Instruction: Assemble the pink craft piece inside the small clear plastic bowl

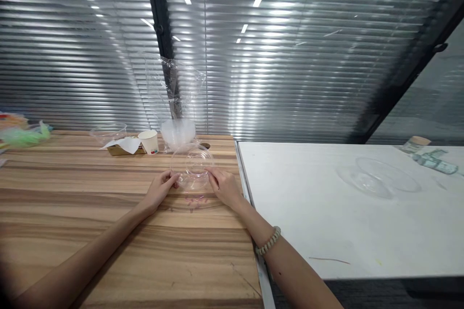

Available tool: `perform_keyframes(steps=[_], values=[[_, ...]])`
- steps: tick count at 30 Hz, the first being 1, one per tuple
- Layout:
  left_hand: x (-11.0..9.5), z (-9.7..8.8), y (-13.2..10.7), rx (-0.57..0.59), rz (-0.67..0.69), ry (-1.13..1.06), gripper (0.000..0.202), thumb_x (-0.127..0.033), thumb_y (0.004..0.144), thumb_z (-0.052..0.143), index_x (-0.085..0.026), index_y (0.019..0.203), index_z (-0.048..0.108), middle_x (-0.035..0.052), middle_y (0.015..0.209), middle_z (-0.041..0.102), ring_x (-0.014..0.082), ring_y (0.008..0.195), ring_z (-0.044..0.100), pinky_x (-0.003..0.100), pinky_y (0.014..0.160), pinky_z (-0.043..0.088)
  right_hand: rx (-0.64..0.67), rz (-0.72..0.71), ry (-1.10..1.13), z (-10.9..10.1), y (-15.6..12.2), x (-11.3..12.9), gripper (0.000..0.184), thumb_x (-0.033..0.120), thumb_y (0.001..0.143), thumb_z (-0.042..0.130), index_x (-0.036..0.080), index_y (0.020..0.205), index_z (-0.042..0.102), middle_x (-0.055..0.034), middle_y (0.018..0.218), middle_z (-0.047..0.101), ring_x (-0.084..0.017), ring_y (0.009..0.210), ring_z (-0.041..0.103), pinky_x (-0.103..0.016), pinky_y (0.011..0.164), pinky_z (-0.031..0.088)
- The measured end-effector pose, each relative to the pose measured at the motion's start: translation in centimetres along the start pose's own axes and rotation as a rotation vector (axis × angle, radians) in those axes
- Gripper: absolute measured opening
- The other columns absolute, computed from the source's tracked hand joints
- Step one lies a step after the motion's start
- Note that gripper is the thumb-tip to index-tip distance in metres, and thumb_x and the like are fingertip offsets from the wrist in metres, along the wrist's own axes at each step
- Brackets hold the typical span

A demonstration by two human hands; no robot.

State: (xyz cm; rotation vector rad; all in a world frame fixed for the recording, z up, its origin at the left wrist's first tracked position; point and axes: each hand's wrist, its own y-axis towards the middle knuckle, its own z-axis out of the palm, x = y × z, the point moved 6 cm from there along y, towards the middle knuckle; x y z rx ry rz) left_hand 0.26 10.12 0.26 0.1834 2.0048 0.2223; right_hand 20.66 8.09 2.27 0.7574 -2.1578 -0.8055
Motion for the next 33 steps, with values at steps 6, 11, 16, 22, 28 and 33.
perform_keyframes(steps=[6, 11, 16, 22, 28, 33], values=[[0.04, -0.08, -0.04, 0.002, -0.016, -0.002, 0.033, -0.047, 0.074, 0.052, -0.020, 0.057, 0.046, -0.0013, 0.055, 0.055, 0.0169, 0.059, 0.053, 0.026, 0.058, 0.038, 0.035, 0.013, 0.001, 0.30, -0.03, -0.35, 0.027, 0.015, 0.090, 0.043, 0.019, 0.108, 0.062, -0.0056, 0.102, 0.070, -0.018, 0.089, 0.066, -0.032, 0.077, 0.053], [0.10, -0.07, 0.06, 0.000, 0.001, 0.013, 0.033, -0.047, 0.074, 0.052, -0.020, 0.057, 0.046, -0.0011, 0.055, 0.055, 0.0169, 0.058, 0.053, 0.026, 0.058, 0.038, 0.052, 0.024, 0.001, 0.53, -0.07, -0.60, 0.027, 0.015, 0.090, 0.042, 0.020, 0.108, 0.062, -0.0053, 0.101, 0.070, -0.018, 0.088, 0.066, -0.032, 0.077, 0.053], [0.20, 0.04, 0.15, 0.001, 0.009, 0.020, 0.033, -0.048, 0.074, 0.051, -0.020, 0.057, 0.047, -0.0007, 0.055, 0.055, 0.0172, 0.058, 0.054, 0.027, 0.058, 0.039, 0.048, 0.020, 0.003, 0.56, -0.13, -0.69, 0.027, 0.015, 0.090, 0.042, 0.020, 0.108, 0.062, -0.0057, 0.102, 0.070, -0.019, 0.090, 0.066, -0.032, 0.079, 0.052], [0.26, 0.05, 0.16, 0.001, 0.009, 0.033, 0.033, -0.048, 0.073, 0.052, -0.020, 0.056, 0.047, -0.0007, 0.054, 0.056, 0.0178, 0.058, 0.054, 0.027, 0.059, 0.039, 0.051, 0.021, -0.015, 0.54, -0.12, -0.67, 0.027, 0.015, 0.090, 0.043, 0.021, 0.108, 0.063, -0.0045, 0.100, 0.070, -0.018, 0.088, 0.066, -0.031, 0.077, 0.052], [-0.01, 0.01, 0.05, 0.009, 0.003, 0.050, 0.032, -0.047, 0.072, 0.052, -0.020, 0.056, 0.047, -0.0010, 0.055, 0.055, 0.0177, 0.059, 0.053, 0.027, 0.059, 0.038, 0.054, 0.021, -0.016, 0.47, -0.08, -0.57, 0.027, 0.015, 0.090, 0.043, 0.020, 0.107, 0.063, -0.0051, 0.101, 0.070, -0.019, 0.087, 0.066, -0.032, 0.077, 0.052], [-0.41, 0.03, -0.04, 0.016, 0.002, 0.063, 0.032, -0.048, 0.072, 0.052, -0.020, 0.056, 0.047, -0.0011, 0.054, 0.055, 0.0178, 0.059, 0.053, 0.027, 0.059, 0.038, 0.045, 0.012, -0.015, 0.37, -0.01, -0.41, 0.027, 0.014, 0.089, 0.043, 0.020, 0.106, 0.063, -0.0050, 0.100, 0.070, -0.019, 0.088, 0.066, -0.032, 0.077, 0.053]])
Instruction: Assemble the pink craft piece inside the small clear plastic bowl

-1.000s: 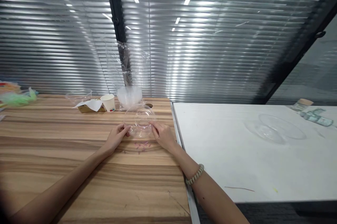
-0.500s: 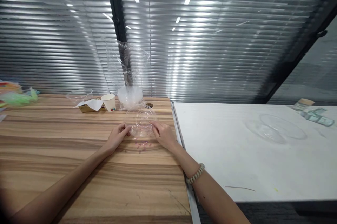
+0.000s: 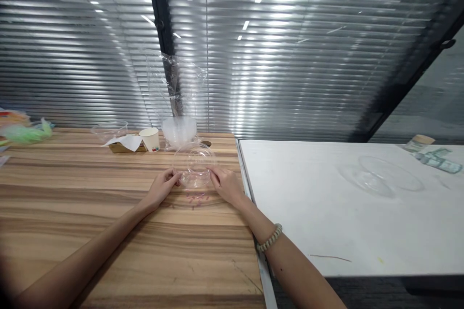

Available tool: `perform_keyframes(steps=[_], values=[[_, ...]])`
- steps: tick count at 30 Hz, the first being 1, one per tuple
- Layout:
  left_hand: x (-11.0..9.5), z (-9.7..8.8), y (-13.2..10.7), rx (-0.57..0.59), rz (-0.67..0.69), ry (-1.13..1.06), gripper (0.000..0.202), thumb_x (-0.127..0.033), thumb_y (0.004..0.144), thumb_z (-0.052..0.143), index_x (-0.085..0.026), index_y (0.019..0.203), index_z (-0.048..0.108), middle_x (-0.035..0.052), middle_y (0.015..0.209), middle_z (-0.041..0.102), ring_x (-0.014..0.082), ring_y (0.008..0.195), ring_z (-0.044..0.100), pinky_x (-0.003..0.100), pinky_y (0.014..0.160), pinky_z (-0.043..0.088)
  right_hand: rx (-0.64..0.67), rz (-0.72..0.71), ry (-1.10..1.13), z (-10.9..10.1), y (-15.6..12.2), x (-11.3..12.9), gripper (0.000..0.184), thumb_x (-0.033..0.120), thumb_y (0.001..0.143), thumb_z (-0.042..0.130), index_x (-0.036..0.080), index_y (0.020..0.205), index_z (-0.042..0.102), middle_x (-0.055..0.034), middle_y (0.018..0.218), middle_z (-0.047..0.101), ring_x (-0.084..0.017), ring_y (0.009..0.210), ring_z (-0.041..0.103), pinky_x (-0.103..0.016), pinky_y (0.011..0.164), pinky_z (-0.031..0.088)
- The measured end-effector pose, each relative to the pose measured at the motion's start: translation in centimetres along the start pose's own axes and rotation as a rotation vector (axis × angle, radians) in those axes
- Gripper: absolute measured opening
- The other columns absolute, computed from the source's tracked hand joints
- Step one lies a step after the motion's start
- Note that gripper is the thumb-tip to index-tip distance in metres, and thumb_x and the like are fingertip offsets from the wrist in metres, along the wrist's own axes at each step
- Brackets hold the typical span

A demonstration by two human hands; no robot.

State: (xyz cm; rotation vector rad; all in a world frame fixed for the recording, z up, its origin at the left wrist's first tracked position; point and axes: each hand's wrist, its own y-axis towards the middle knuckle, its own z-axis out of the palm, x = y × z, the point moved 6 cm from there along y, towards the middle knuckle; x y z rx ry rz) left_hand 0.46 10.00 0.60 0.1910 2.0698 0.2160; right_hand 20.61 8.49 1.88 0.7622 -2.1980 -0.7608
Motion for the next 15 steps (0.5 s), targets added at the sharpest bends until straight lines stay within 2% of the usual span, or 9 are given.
perform_keyframes(steps=[15], values=[[0.03, 0.00, 0.04, 0.003, 0.004, 0.008, 0.030, -0.045, 0.072, 0.051, -0.020, 0.056, 0.048, -0.0007, 0.055, 0.056, 0.0179, 0.059, 0.054, 0.027, 0.058, 0.038, -0.003, -0.004, 0.009, -0.07, -0.02, 0.03, 0.028, 0.014, 0.089, 0.043, 0.020, 0.107, 0.063, -0.0054, 0.100, 0.070, -0.019, 0.087, 0.067, -0.032, 0.076, 0.053]])
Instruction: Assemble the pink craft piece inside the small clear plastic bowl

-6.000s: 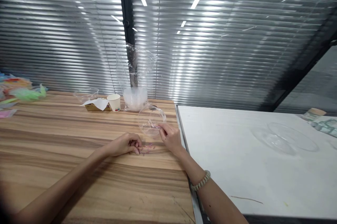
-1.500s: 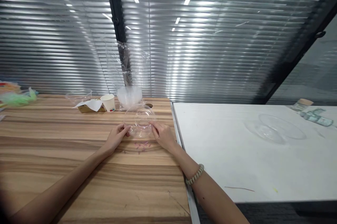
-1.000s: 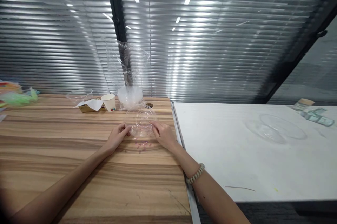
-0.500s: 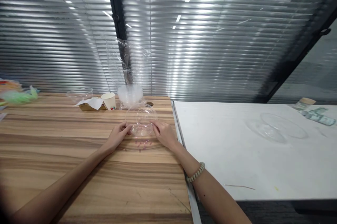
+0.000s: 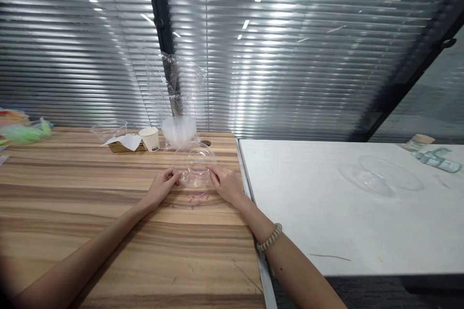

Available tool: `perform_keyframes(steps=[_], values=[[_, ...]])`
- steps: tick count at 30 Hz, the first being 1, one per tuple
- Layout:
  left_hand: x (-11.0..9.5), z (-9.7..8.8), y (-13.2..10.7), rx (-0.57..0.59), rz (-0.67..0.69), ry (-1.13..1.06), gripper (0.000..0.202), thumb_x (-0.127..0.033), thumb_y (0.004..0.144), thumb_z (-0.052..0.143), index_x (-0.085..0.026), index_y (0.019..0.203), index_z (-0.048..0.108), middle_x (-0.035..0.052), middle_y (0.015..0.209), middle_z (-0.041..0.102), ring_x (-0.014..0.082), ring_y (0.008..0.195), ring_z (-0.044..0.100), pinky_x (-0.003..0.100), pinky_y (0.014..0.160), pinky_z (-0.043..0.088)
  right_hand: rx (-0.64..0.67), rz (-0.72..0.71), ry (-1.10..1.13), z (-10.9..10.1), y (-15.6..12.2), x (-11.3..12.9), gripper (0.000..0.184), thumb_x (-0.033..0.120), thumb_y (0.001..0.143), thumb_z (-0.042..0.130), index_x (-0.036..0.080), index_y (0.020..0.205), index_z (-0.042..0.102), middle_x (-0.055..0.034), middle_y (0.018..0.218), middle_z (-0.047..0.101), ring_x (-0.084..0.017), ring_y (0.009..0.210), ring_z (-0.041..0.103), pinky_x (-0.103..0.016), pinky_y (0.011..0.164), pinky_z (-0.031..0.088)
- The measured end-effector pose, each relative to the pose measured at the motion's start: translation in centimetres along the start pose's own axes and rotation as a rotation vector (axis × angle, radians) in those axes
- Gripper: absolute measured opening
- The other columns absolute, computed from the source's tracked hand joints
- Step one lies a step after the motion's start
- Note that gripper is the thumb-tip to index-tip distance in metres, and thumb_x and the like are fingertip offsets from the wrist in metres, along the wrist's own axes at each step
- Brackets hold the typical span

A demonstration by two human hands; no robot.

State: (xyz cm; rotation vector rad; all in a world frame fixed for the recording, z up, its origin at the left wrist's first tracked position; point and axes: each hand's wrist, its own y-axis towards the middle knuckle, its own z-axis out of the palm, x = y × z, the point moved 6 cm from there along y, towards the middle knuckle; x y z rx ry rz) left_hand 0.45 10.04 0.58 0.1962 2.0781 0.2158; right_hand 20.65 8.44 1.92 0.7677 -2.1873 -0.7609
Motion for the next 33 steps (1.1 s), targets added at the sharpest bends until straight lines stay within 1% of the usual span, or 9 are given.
perform_keyframes(steps=[9, 16, 23, 33], values=[[0.29, 0.04, 0.06, -0.003, 0.008, 0.017, 0.031, -0.045, 0.074, 0.050, -0.020, 0.057, 0.048, -0.0009, 0.055, 0.055, 0.0178, 0.059, 0.054, 0.027, 0.058, 0.037, -0.003, -0.004, -0.017, 0.03, -0.01, -0.07, 0.026, 0.013, 0.089, 0.044, 0.017, 0.106, 0.064, -0.0066, 0.101, 0.070, -0.019, 0.089, 0.067, -0.031, 0.077, 0.053], [0.68, 0.20, 0.17, 0.015, 0.015, 0.012, 0.029, -0.042, 0.076, 0.049, -0.019, 0.058, 0.048, -0.0013, 0.056, 0.055, 0.0174, 0.061, 0.053, 0.027, 0.060, 0.037, 0.016, 0.005, -0.024, -0.02, 0.04, 0.00, 0.028, 0.013, 0.088, 0.043, 0.018, 0.106, 0.064, -0.0057, 0.100, 0.071, -0.019, 0.089, 0.067, -0.030, 0.077, 0.053], [0.71, 0.23, 0.13, 0.015, 0.018, 0.018, 0.029, -0.041, 0.077, 0.048, -0.019, 0.059, 0.048, -0.0018, 0.057, 0.055, 0.0169, 0.061, 0.053, 0.026, 0.059, 0.036, -0.003, -0.007, -0.022, -0.04, 0.02, 0.03, 0.026, 0.014, 0.089, 0.044, 0.018, 0.105, 0.065, -0.0055, 0.101, 0.071, -0.018, 0.089, 0.067, -0.030, 0.078, 0.053], [0.69, 0.26, 0.18, 0.014, 0.039, 0.034, 0.029, -0.042, 0.076, 0.048, -0.019, 0.059, 0.049, -0.0011, 0.057, 0.055, 0.0169, 0.060, 0.053, 0.026, 0.059, 0.037, 0.030, 0.019, -0.023, 0.20, 0.01, -0.23, 0.027, 0.014, 0.089, 0.044, 0.019, 0.107, 0.064, -0.0061, 0.102, 0.070, -0.019, 0.088, 0.067, -0.031, 0.076, 0.053]])
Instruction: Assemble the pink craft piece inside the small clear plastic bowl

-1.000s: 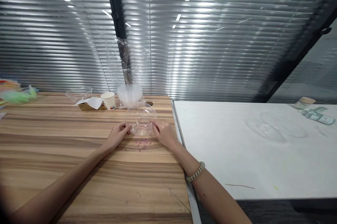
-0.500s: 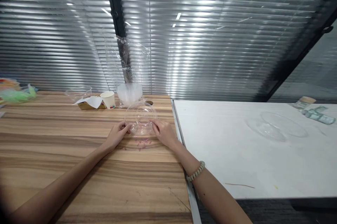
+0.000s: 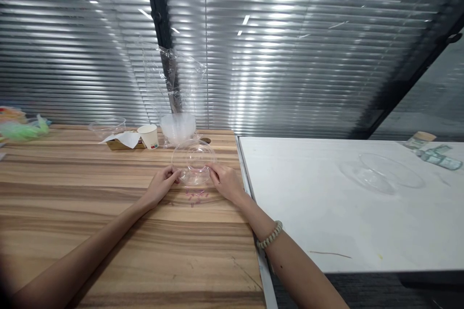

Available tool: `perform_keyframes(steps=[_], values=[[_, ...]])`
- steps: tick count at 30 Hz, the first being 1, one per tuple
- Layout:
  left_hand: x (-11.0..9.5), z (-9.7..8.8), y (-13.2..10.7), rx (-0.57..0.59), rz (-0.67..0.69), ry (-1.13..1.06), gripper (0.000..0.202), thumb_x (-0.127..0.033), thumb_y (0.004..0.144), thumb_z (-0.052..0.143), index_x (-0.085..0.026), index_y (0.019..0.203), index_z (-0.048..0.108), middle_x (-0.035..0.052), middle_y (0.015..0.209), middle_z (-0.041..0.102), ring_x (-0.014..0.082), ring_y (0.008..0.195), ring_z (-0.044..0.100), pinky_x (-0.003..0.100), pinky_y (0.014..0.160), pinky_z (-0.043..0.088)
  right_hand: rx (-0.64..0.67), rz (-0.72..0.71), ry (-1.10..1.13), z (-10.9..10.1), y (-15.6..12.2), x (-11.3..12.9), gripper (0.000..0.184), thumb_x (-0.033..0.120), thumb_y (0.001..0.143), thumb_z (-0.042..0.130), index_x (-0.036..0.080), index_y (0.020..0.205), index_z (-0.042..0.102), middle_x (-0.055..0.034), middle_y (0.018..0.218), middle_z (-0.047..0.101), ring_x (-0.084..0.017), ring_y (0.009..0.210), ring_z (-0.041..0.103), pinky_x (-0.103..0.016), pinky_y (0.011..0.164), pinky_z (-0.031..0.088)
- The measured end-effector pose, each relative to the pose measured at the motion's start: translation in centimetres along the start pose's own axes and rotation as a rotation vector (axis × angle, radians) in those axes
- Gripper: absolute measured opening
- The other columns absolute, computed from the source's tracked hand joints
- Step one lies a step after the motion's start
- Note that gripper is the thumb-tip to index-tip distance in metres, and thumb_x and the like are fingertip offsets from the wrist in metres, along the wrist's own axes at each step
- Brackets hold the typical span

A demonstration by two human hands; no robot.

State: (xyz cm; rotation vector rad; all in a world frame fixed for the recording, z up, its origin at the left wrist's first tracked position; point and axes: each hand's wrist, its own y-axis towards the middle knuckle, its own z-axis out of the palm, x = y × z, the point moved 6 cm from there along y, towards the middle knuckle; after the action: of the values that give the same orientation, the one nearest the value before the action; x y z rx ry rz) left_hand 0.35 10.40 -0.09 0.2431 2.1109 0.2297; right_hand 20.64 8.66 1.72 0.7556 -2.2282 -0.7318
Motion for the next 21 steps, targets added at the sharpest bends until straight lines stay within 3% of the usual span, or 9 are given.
perform_keyframes(steps=[11, 21], values=[[-0.77, -0.16, -0.27, 0.003, -0.023, 0.022, 0.028, -0.043, 0.076, 0.047, -0.019, 0.059, 0.049, -0.0010, 0.058, 0.056, 0.0175, 0.061, 0.054, 0.026, 0.060, 0.038, 0.014, 0.009, 0.004, -0.10, 0.04, 0.11, 0.028, 0.014, 0.089, 0.042, 0.020, 0.107, 0.063, -0.0046, 0.099, 0.071, -0.018, 0.085, 0.067, -0.030, 0.073, 0.052], [-0.23, 0.02, -0.13, 0.014, -0.022, 0.034, 0.028, -0.043, 0.076, 0.046, -0.020, 0.060, 0.048, -0.0012, 0.057, 0.055, 0.0173, 0.060, 0.052, 0.027, 0.060, 0.037, 0.018, 0.019, 0.004, -0.11, 0.03, 0.12, 0.027, 0.013, 0.088, 0.043, 0.018, 0.106, 0.064, -0.0059, 0.101, 0.070, -0.019, 0.088, 0.067, -0.030, 0.075, 0.052]])
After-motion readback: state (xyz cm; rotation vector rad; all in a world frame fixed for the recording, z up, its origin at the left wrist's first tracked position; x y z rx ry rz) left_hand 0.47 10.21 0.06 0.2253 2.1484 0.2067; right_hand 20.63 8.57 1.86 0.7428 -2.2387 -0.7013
